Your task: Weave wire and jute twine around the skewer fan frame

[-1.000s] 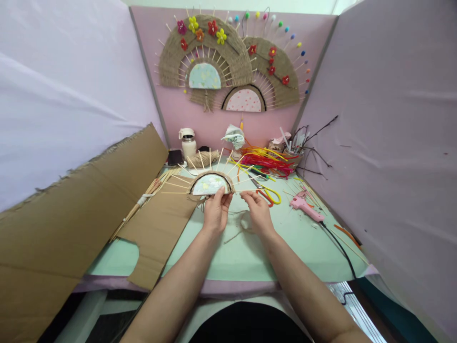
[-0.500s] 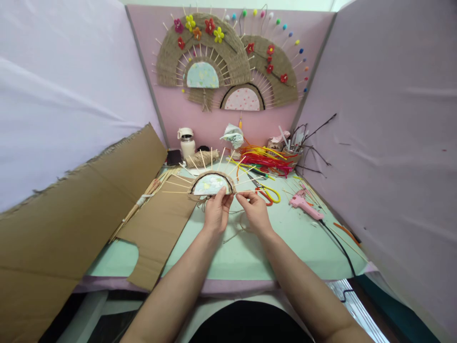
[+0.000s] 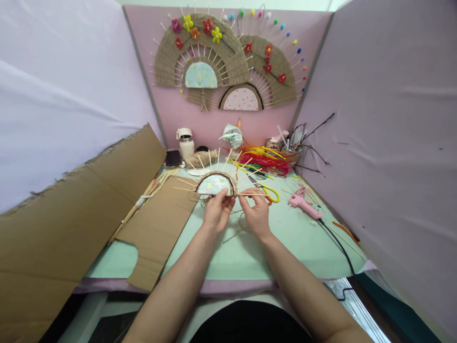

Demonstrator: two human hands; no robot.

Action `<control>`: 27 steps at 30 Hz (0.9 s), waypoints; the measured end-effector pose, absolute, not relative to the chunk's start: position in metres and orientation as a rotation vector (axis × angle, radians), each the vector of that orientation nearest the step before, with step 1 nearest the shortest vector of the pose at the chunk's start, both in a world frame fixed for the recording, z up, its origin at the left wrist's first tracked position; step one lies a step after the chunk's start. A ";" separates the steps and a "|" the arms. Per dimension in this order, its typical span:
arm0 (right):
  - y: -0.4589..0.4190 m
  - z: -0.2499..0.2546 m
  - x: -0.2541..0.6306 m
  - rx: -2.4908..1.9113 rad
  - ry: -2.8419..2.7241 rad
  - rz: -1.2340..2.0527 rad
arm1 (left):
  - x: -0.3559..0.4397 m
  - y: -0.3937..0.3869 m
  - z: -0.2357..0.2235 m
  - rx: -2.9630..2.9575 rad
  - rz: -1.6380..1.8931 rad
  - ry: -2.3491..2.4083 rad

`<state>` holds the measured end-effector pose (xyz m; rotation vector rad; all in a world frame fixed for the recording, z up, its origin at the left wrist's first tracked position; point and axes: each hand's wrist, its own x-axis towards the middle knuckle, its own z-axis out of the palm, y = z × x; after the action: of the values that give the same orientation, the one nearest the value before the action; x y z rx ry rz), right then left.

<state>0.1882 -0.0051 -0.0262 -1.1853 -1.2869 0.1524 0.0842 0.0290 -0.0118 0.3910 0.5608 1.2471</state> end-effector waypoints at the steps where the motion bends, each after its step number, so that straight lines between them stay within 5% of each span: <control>1: -0.005 -0.027 0.188 -1.185 -1.290 0.129 | 0.084 0.029 -0.012 0.394 1.228 0.559; 16: -0.005 -0.028 0.189 -1.229 -1.152 0.306 | 0.078 0.032 -0.014 0.441 1.069 0.518; 27: -0.004 -0.029 0.188 -1.226 -1.052 0.584 | 0.083 0.029 -0.013 0.528 1.274 0.501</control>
<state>0.1878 -0.0038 -0.0295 -1.2258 -1.0524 0.5842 0.0825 0.0294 -0.0127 0.5284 0.5013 1.2739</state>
